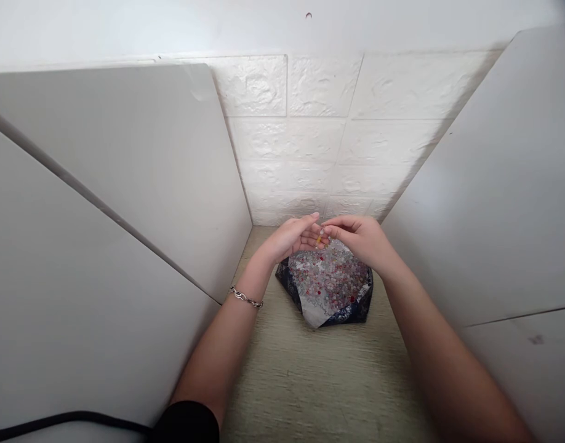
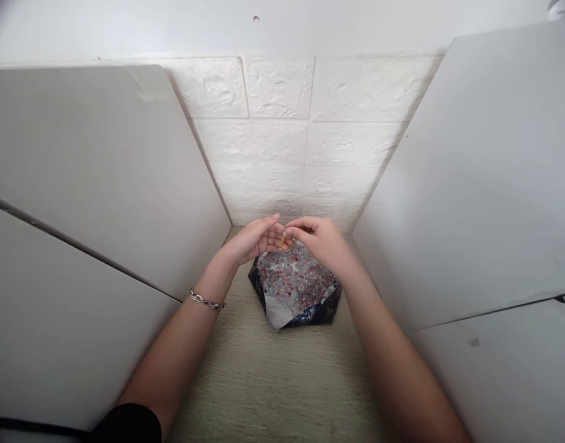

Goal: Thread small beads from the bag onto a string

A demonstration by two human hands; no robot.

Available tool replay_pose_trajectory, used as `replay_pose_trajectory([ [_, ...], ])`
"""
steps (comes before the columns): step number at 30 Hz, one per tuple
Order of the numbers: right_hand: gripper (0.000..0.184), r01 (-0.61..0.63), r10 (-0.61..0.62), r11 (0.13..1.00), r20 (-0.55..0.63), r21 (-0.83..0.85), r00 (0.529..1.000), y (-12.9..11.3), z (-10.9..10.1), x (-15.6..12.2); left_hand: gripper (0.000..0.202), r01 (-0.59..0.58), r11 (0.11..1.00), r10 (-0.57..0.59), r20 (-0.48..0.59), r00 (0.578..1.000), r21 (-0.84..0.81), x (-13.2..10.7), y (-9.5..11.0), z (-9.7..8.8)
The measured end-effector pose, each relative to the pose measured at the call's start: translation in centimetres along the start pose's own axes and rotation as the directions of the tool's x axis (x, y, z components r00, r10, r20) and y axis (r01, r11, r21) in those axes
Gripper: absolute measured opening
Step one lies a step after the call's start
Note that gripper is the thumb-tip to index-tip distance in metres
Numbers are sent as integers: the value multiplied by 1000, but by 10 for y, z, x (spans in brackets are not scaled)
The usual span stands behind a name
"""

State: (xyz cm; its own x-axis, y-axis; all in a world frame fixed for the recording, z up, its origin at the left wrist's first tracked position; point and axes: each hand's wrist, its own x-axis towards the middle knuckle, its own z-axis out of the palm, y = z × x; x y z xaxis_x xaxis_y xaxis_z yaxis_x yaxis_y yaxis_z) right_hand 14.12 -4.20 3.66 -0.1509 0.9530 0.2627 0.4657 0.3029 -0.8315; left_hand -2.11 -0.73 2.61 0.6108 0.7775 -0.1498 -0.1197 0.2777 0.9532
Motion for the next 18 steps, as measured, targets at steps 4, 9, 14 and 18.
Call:
replay_pose_trajectory([
  [4, 20, 24, -27, 994, -21, -106, 999, 1, 2, -1, 46, 15, 998, -18, 53, 998, 62, 1, -3, -2],
  [9, 18, 23, -31, 980, -37, -199, 999, 0, 4, -2, 35, 26, 996, -28, 17, 999, 82, 5, -9, -4],
  [14, 18, 34, -46, 973, -45, -227, 998, 2, 5, 0, 34, -2, 994, 14, -105, 994, 107, 10, -12, -4],
  [18, 28, -64, 57, 996, -100, -64, 993, 13, 4, 4, 30, -56, 996, 66, -132, 989, 71, 12, -14, -6],
])
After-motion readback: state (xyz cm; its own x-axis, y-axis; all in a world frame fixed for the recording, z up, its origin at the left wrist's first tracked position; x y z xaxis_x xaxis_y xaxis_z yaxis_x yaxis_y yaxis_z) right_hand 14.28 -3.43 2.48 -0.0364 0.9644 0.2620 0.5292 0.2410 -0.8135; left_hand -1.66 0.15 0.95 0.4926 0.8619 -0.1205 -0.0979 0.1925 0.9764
